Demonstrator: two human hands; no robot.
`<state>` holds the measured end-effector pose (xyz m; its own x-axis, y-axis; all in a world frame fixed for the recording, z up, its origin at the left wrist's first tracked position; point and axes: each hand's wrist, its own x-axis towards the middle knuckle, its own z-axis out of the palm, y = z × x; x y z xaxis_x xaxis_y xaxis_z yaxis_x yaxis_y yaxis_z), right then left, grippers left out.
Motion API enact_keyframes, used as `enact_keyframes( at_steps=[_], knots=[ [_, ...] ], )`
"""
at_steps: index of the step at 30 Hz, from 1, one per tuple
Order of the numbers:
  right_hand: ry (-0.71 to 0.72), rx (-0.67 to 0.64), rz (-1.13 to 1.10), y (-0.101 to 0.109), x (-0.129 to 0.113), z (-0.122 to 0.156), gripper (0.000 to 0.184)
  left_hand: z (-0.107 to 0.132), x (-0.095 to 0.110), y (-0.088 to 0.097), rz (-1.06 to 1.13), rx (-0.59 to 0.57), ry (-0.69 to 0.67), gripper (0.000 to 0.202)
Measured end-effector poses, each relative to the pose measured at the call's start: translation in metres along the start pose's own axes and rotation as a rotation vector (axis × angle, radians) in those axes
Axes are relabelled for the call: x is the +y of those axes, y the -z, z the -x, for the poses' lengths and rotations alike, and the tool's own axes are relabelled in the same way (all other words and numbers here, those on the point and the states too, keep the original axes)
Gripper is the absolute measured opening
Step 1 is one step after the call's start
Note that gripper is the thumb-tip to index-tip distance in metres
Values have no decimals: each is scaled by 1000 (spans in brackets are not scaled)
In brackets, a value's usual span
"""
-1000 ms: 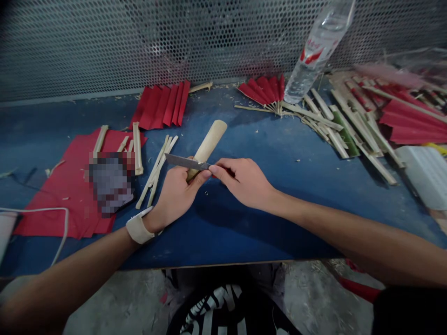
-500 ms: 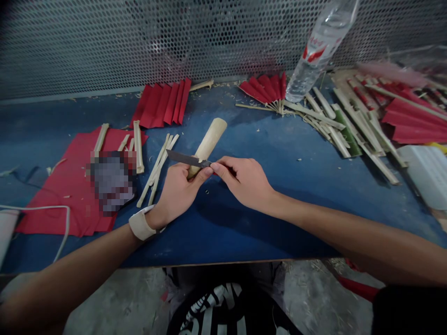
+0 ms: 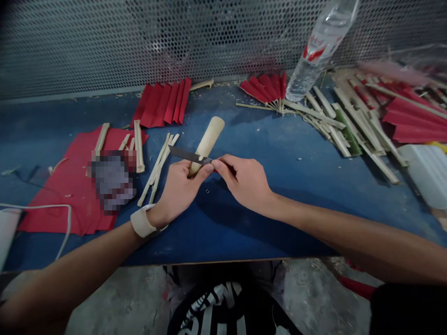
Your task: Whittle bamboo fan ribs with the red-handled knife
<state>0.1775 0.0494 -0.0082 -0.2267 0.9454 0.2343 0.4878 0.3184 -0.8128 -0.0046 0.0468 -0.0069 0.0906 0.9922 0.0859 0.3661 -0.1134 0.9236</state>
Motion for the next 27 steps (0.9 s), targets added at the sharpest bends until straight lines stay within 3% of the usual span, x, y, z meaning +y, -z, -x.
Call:
enact_keyframes(
  at_steps=[3, 6, 10, 16, 27],
  knots=[
    [18, 76, -93, 1, -1, -2, 50, 1, 0, -3, 63, 15, 38, 50],
    [49, 81, -86, 2, 1, -3, 48, 4, -1, -3, 28, 6, -15, 42],
    [112, 41, -11, 3, 8, -4, 46, 9, -1, -1, 81, -67, -50, 30],
    [139, -34, 105, 7, 11, -8, 46, 11, 1, 0, 233, -166, -76, 31],
    [167, -244, 244, 14, 8, -13, 47, 12, 0, 4, -28, -141, -101, 30]
  ],
)
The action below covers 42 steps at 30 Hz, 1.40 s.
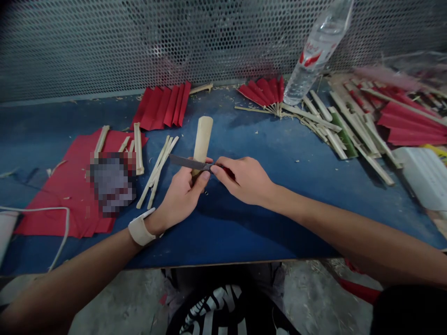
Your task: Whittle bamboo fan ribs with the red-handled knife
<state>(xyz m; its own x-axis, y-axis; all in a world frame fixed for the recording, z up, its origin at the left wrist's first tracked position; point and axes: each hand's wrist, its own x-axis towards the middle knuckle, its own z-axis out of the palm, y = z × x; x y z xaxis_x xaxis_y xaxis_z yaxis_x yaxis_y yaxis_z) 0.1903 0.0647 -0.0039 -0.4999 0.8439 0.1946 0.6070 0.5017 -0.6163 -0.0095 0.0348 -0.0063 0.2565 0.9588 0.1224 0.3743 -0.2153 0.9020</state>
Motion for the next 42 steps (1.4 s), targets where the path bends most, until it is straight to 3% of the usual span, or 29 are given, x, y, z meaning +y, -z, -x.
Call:
enact_keyframes(
  at_steps=[12, 24, 42],
  knots=[
    [-1, -27, -44, 1, 5, -4, 63, -4, -10, -1, 10, -132, 1, 36],
    [-31, -79, -61, 5, 2, -4, 65, -3, -3, 1, -120, -128, -112, 24],
    [-86, 12, -170, -1, -8, 0, 62, -1, -5, -6, -157, 41, -166, 16]
  ],
)
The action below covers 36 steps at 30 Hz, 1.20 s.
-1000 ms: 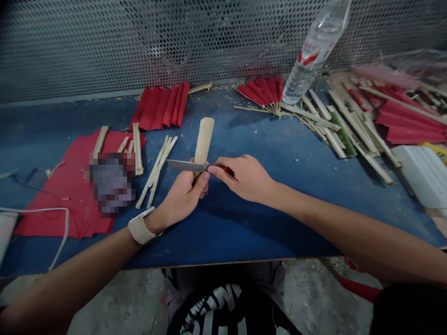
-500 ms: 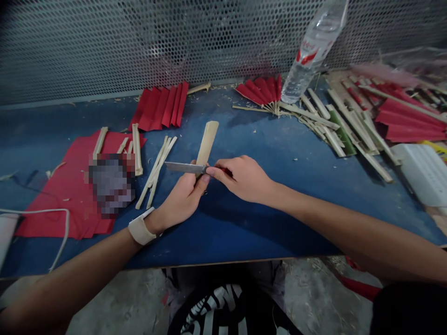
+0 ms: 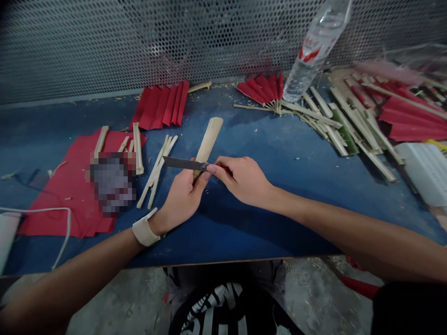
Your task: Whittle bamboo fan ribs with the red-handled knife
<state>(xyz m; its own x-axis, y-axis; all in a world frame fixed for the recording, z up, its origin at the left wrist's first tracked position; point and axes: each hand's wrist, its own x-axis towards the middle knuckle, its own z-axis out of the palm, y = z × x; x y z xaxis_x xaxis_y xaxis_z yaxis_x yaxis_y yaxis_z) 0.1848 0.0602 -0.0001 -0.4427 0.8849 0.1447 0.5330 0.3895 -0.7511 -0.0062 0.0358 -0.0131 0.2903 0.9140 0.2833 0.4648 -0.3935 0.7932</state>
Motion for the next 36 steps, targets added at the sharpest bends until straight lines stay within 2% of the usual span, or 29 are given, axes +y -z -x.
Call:
enact_keyframes(
  at_steps=[11, 19, 31, 36],
  knots=[
    [-52, 53, -37, -3, -3, 3, 67, -1, 1, -1, 2, 36, 11, 19],
    [-34, 95, -114, -6, -3, 3, 67, -2, 0, -3, -5, 91, 14, 31],
    [-25, 158, -285, -10, -6, 5, 60, -4, 2, -4, 82, 157, 54, 37],
    [5, 162, -201, -10, -6, 5, 59, -1, 2, -4, 75, 141, 67, 39]
  ],
)
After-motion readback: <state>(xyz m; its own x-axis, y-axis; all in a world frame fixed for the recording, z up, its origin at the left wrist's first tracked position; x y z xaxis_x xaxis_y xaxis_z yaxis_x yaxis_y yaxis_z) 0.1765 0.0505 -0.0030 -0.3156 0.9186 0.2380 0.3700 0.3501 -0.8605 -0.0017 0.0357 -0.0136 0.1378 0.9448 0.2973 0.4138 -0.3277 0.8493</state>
